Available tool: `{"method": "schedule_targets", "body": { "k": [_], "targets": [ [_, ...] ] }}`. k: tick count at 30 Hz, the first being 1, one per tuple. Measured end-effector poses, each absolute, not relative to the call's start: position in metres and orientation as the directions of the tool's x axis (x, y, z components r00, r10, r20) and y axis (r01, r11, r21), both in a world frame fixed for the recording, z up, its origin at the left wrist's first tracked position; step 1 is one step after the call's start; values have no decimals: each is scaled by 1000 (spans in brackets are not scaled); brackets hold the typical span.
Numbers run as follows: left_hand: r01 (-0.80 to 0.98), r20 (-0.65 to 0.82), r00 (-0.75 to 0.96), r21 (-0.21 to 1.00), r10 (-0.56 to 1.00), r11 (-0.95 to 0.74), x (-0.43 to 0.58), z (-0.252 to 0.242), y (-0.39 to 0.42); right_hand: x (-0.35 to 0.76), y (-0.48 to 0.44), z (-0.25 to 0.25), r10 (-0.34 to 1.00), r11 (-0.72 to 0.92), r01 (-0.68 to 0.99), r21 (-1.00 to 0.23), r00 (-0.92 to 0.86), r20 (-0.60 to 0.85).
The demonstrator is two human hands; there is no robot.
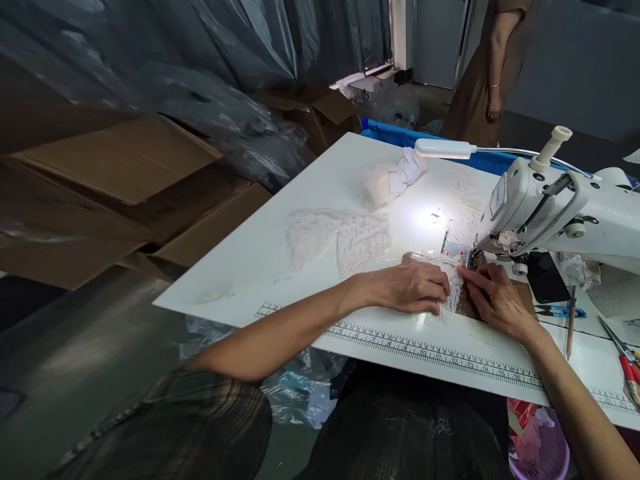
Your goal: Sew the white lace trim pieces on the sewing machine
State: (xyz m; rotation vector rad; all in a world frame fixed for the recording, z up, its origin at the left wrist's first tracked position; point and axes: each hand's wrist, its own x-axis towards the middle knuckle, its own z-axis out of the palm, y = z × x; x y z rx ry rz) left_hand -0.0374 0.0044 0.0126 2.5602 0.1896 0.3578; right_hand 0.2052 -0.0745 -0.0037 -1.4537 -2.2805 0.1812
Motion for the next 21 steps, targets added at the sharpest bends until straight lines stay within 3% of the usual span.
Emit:
{"method": "schedule_targets", "body": {
  "k": [5,13,21],
  "targets": [
    [76,242,945,487,218,-870,-37,14,5,204,-81,-10,872,464,819,-338,-355,337],
    [37,261,945,508,195,-860,-36,11,6,207,-82,-16,874,464,802,-377,-344,345],
    [-100,480,876,269,43,-958,-35,4,6,206,-86,-13,878,451,813,-368,-328,350]
  ]
}}
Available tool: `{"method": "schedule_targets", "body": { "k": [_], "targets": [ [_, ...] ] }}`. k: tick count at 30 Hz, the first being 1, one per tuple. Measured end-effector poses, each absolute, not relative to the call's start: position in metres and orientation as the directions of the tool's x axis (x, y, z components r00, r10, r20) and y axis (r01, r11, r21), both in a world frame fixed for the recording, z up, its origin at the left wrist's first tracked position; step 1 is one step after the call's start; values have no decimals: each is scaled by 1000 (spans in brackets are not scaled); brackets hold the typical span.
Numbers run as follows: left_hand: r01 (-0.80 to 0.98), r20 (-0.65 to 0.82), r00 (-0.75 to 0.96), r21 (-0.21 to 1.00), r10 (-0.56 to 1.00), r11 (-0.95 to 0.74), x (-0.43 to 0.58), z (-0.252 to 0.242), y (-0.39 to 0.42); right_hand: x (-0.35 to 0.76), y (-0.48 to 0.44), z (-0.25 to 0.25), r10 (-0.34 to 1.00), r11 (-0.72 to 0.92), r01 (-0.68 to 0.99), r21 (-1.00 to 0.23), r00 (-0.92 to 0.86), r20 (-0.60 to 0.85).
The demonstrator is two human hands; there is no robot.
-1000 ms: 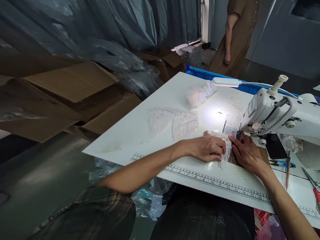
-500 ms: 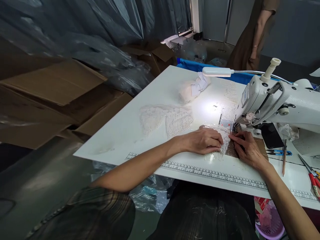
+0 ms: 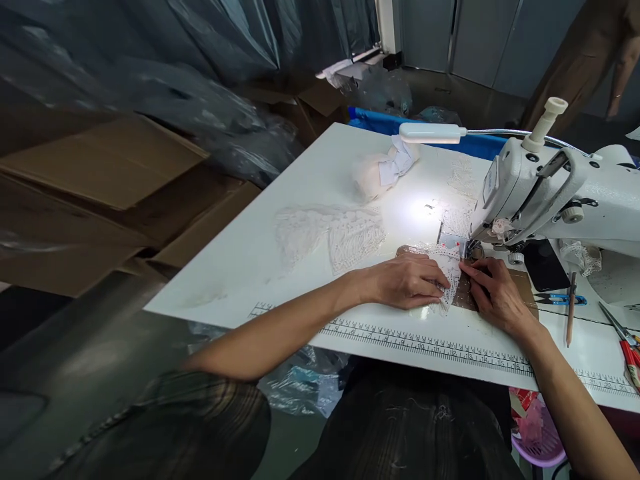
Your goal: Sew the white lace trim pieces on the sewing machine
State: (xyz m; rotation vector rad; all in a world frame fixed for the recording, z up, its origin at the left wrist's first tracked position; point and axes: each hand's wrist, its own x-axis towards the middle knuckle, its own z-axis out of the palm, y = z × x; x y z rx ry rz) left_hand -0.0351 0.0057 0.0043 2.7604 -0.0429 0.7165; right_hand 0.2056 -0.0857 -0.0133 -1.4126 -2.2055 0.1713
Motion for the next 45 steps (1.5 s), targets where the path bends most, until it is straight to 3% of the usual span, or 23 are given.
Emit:
{"method": "schedule_targets", "body": {
  "k": [18,26,31,35,39,45],
  "targets": [
    [-36,368,924,350,102,-936,-36,6,5,199,-94,-11,837,514,814,-271,-406,366],
    [-42,374,923,326,88,-945,-37,4,4,199,-94,-9,839,512,818,-262,-409,360],
    [-87,475,876,315,78,-945,-36,5,6,199,-95,-9,853,492,826,-274,-396,339],
    [34,474,874,157,105,-987,-25,6,15,198,-95,-10,860,483,827,-286,-388,332],
    [80,323,945,-78,50,-994,-9,6,27,198,-95,-10,863,476,832,-283,-381,331],
    [103,215,974,-168,66,-980,-7,8,31,197,-96,-9,862,477,833,-282,-379,337]
  ]
}}
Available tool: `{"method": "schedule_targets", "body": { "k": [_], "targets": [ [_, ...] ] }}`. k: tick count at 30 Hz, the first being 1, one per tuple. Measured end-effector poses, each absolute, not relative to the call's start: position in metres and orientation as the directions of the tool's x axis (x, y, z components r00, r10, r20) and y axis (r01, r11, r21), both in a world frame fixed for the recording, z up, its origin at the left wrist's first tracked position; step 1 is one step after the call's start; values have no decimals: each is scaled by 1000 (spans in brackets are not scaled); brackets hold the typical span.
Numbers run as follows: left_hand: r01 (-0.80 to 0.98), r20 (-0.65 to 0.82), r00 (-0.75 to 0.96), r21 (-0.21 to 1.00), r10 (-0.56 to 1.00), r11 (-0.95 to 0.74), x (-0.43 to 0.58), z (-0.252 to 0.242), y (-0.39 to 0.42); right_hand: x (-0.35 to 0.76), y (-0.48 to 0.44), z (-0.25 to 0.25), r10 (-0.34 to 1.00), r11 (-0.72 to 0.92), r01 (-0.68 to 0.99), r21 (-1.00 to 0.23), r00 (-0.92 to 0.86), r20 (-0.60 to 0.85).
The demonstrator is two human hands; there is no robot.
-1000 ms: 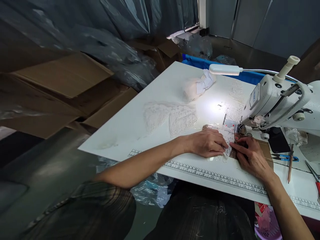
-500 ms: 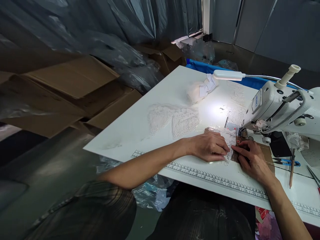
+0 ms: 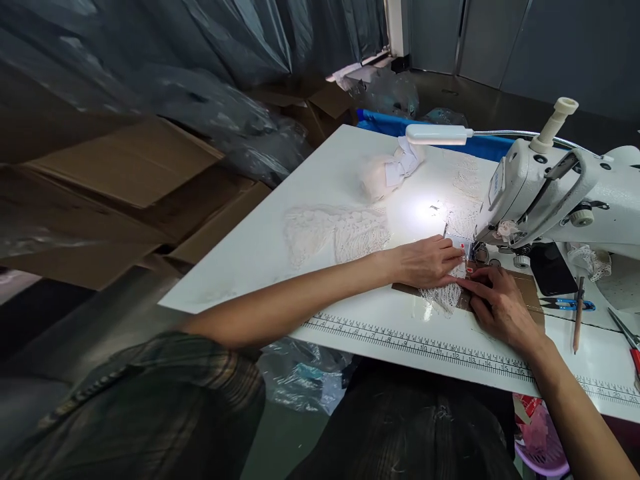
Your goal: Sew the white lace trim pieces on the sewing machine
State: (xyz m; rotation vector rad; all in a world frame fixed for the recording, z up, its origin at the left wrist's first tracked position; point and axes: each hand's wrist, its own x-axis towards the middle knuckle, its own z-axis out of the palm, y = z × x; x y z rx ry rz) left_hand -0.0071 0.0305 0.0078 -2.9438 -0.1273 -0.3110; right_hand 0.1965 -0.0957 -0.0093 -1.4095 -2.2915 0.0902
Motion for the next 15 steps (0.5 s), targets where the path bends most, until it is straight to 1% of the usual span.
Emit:
{"method": "schedule_targets", "body": {
  "k": [8,12,15],
  "targets": [
    [215,199,963,-170,180,-962,-4,7,23,197,-96,-12,865,460,843,-280,-355,354],
    [215,200,963,-173,180,-961,4,7,26,198,-95,-14,865,434,858,-275,-312,392],
    [205,241,956,-153,165,-967,4,6,28,198,-95,-15,866,431,859,-277,-307,396]
  ]
}}
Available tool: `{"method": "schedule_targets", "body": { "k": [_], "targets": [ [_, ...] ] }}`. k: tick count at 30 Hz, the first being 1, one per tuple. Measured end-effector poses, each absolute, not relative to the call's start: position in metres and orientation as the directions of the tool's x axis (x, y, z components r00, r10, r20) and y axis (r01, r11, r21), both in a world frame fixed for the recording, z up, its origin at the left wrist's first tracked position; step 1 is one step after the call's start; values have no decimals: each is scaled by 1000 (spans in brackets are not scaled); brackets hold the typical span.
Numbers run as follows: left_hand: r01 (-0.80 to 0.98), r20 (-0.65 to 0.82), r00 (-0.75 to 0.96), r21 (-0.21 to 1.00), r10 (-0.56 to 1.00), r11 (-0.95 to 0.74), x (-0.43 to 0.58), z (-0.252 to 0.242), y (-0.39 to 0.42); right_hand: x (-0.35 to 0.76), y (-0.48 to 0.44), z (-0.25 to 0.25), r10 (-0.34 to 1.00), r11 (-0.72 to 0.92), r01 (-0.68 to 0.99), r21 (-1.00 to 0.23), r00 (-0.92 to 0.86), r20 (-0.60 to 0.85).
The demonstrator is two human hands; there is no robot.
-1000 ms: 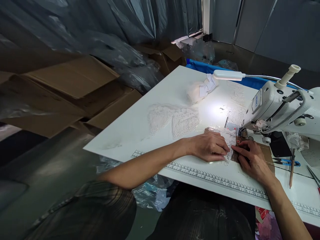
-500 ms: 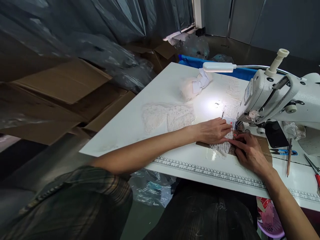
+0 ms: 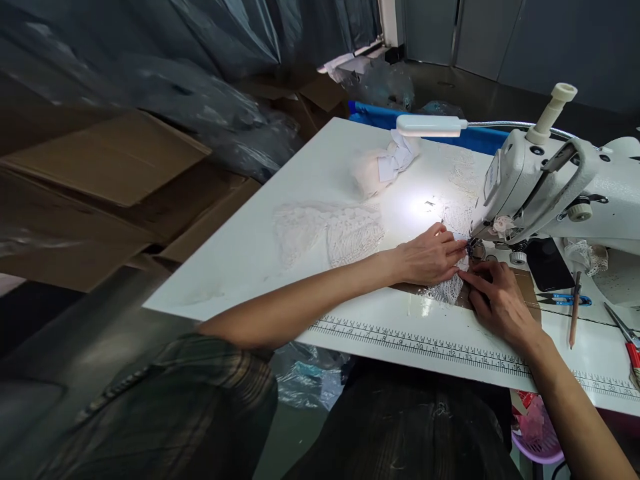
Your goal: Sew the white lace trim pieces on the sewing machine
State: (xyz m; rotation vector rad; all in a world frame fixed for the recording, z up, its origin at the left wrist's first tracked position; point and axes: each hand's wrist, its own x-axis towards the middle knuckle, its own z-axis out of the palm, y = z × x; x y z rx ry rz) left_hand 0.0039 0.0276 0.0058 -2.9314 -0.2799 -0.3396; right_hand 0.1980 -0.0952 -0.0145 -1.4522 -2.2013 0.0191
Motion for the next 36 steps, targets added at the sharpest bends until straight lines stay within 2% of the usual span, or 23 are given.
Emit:
{"method": "schedule_targets", "body": {
  "k": [5,19,29,33,36],
  "targets": [
    [210,295,940,-103,172,-972,-1,2,29,198,-95,-14,881,414,865,-283,-302,365],
    [253,295,921,38,253,-967,1,-5,28,201,-94,-13,888,411,855,-318,-296,352],
    [267,324,909,36,264,-963,0,-8,27,203,-93,-12,881,419,850,-320,-295,370],
    [288,397,881,-20,257,-957,4,-8,23,205,-91,-10,879,434,832,-346,-305,367],
    [242,452,873,-77,183,-967,6,-9,20,204,-91,-9,876,434,830,-350,-299,379]
  ]
}}
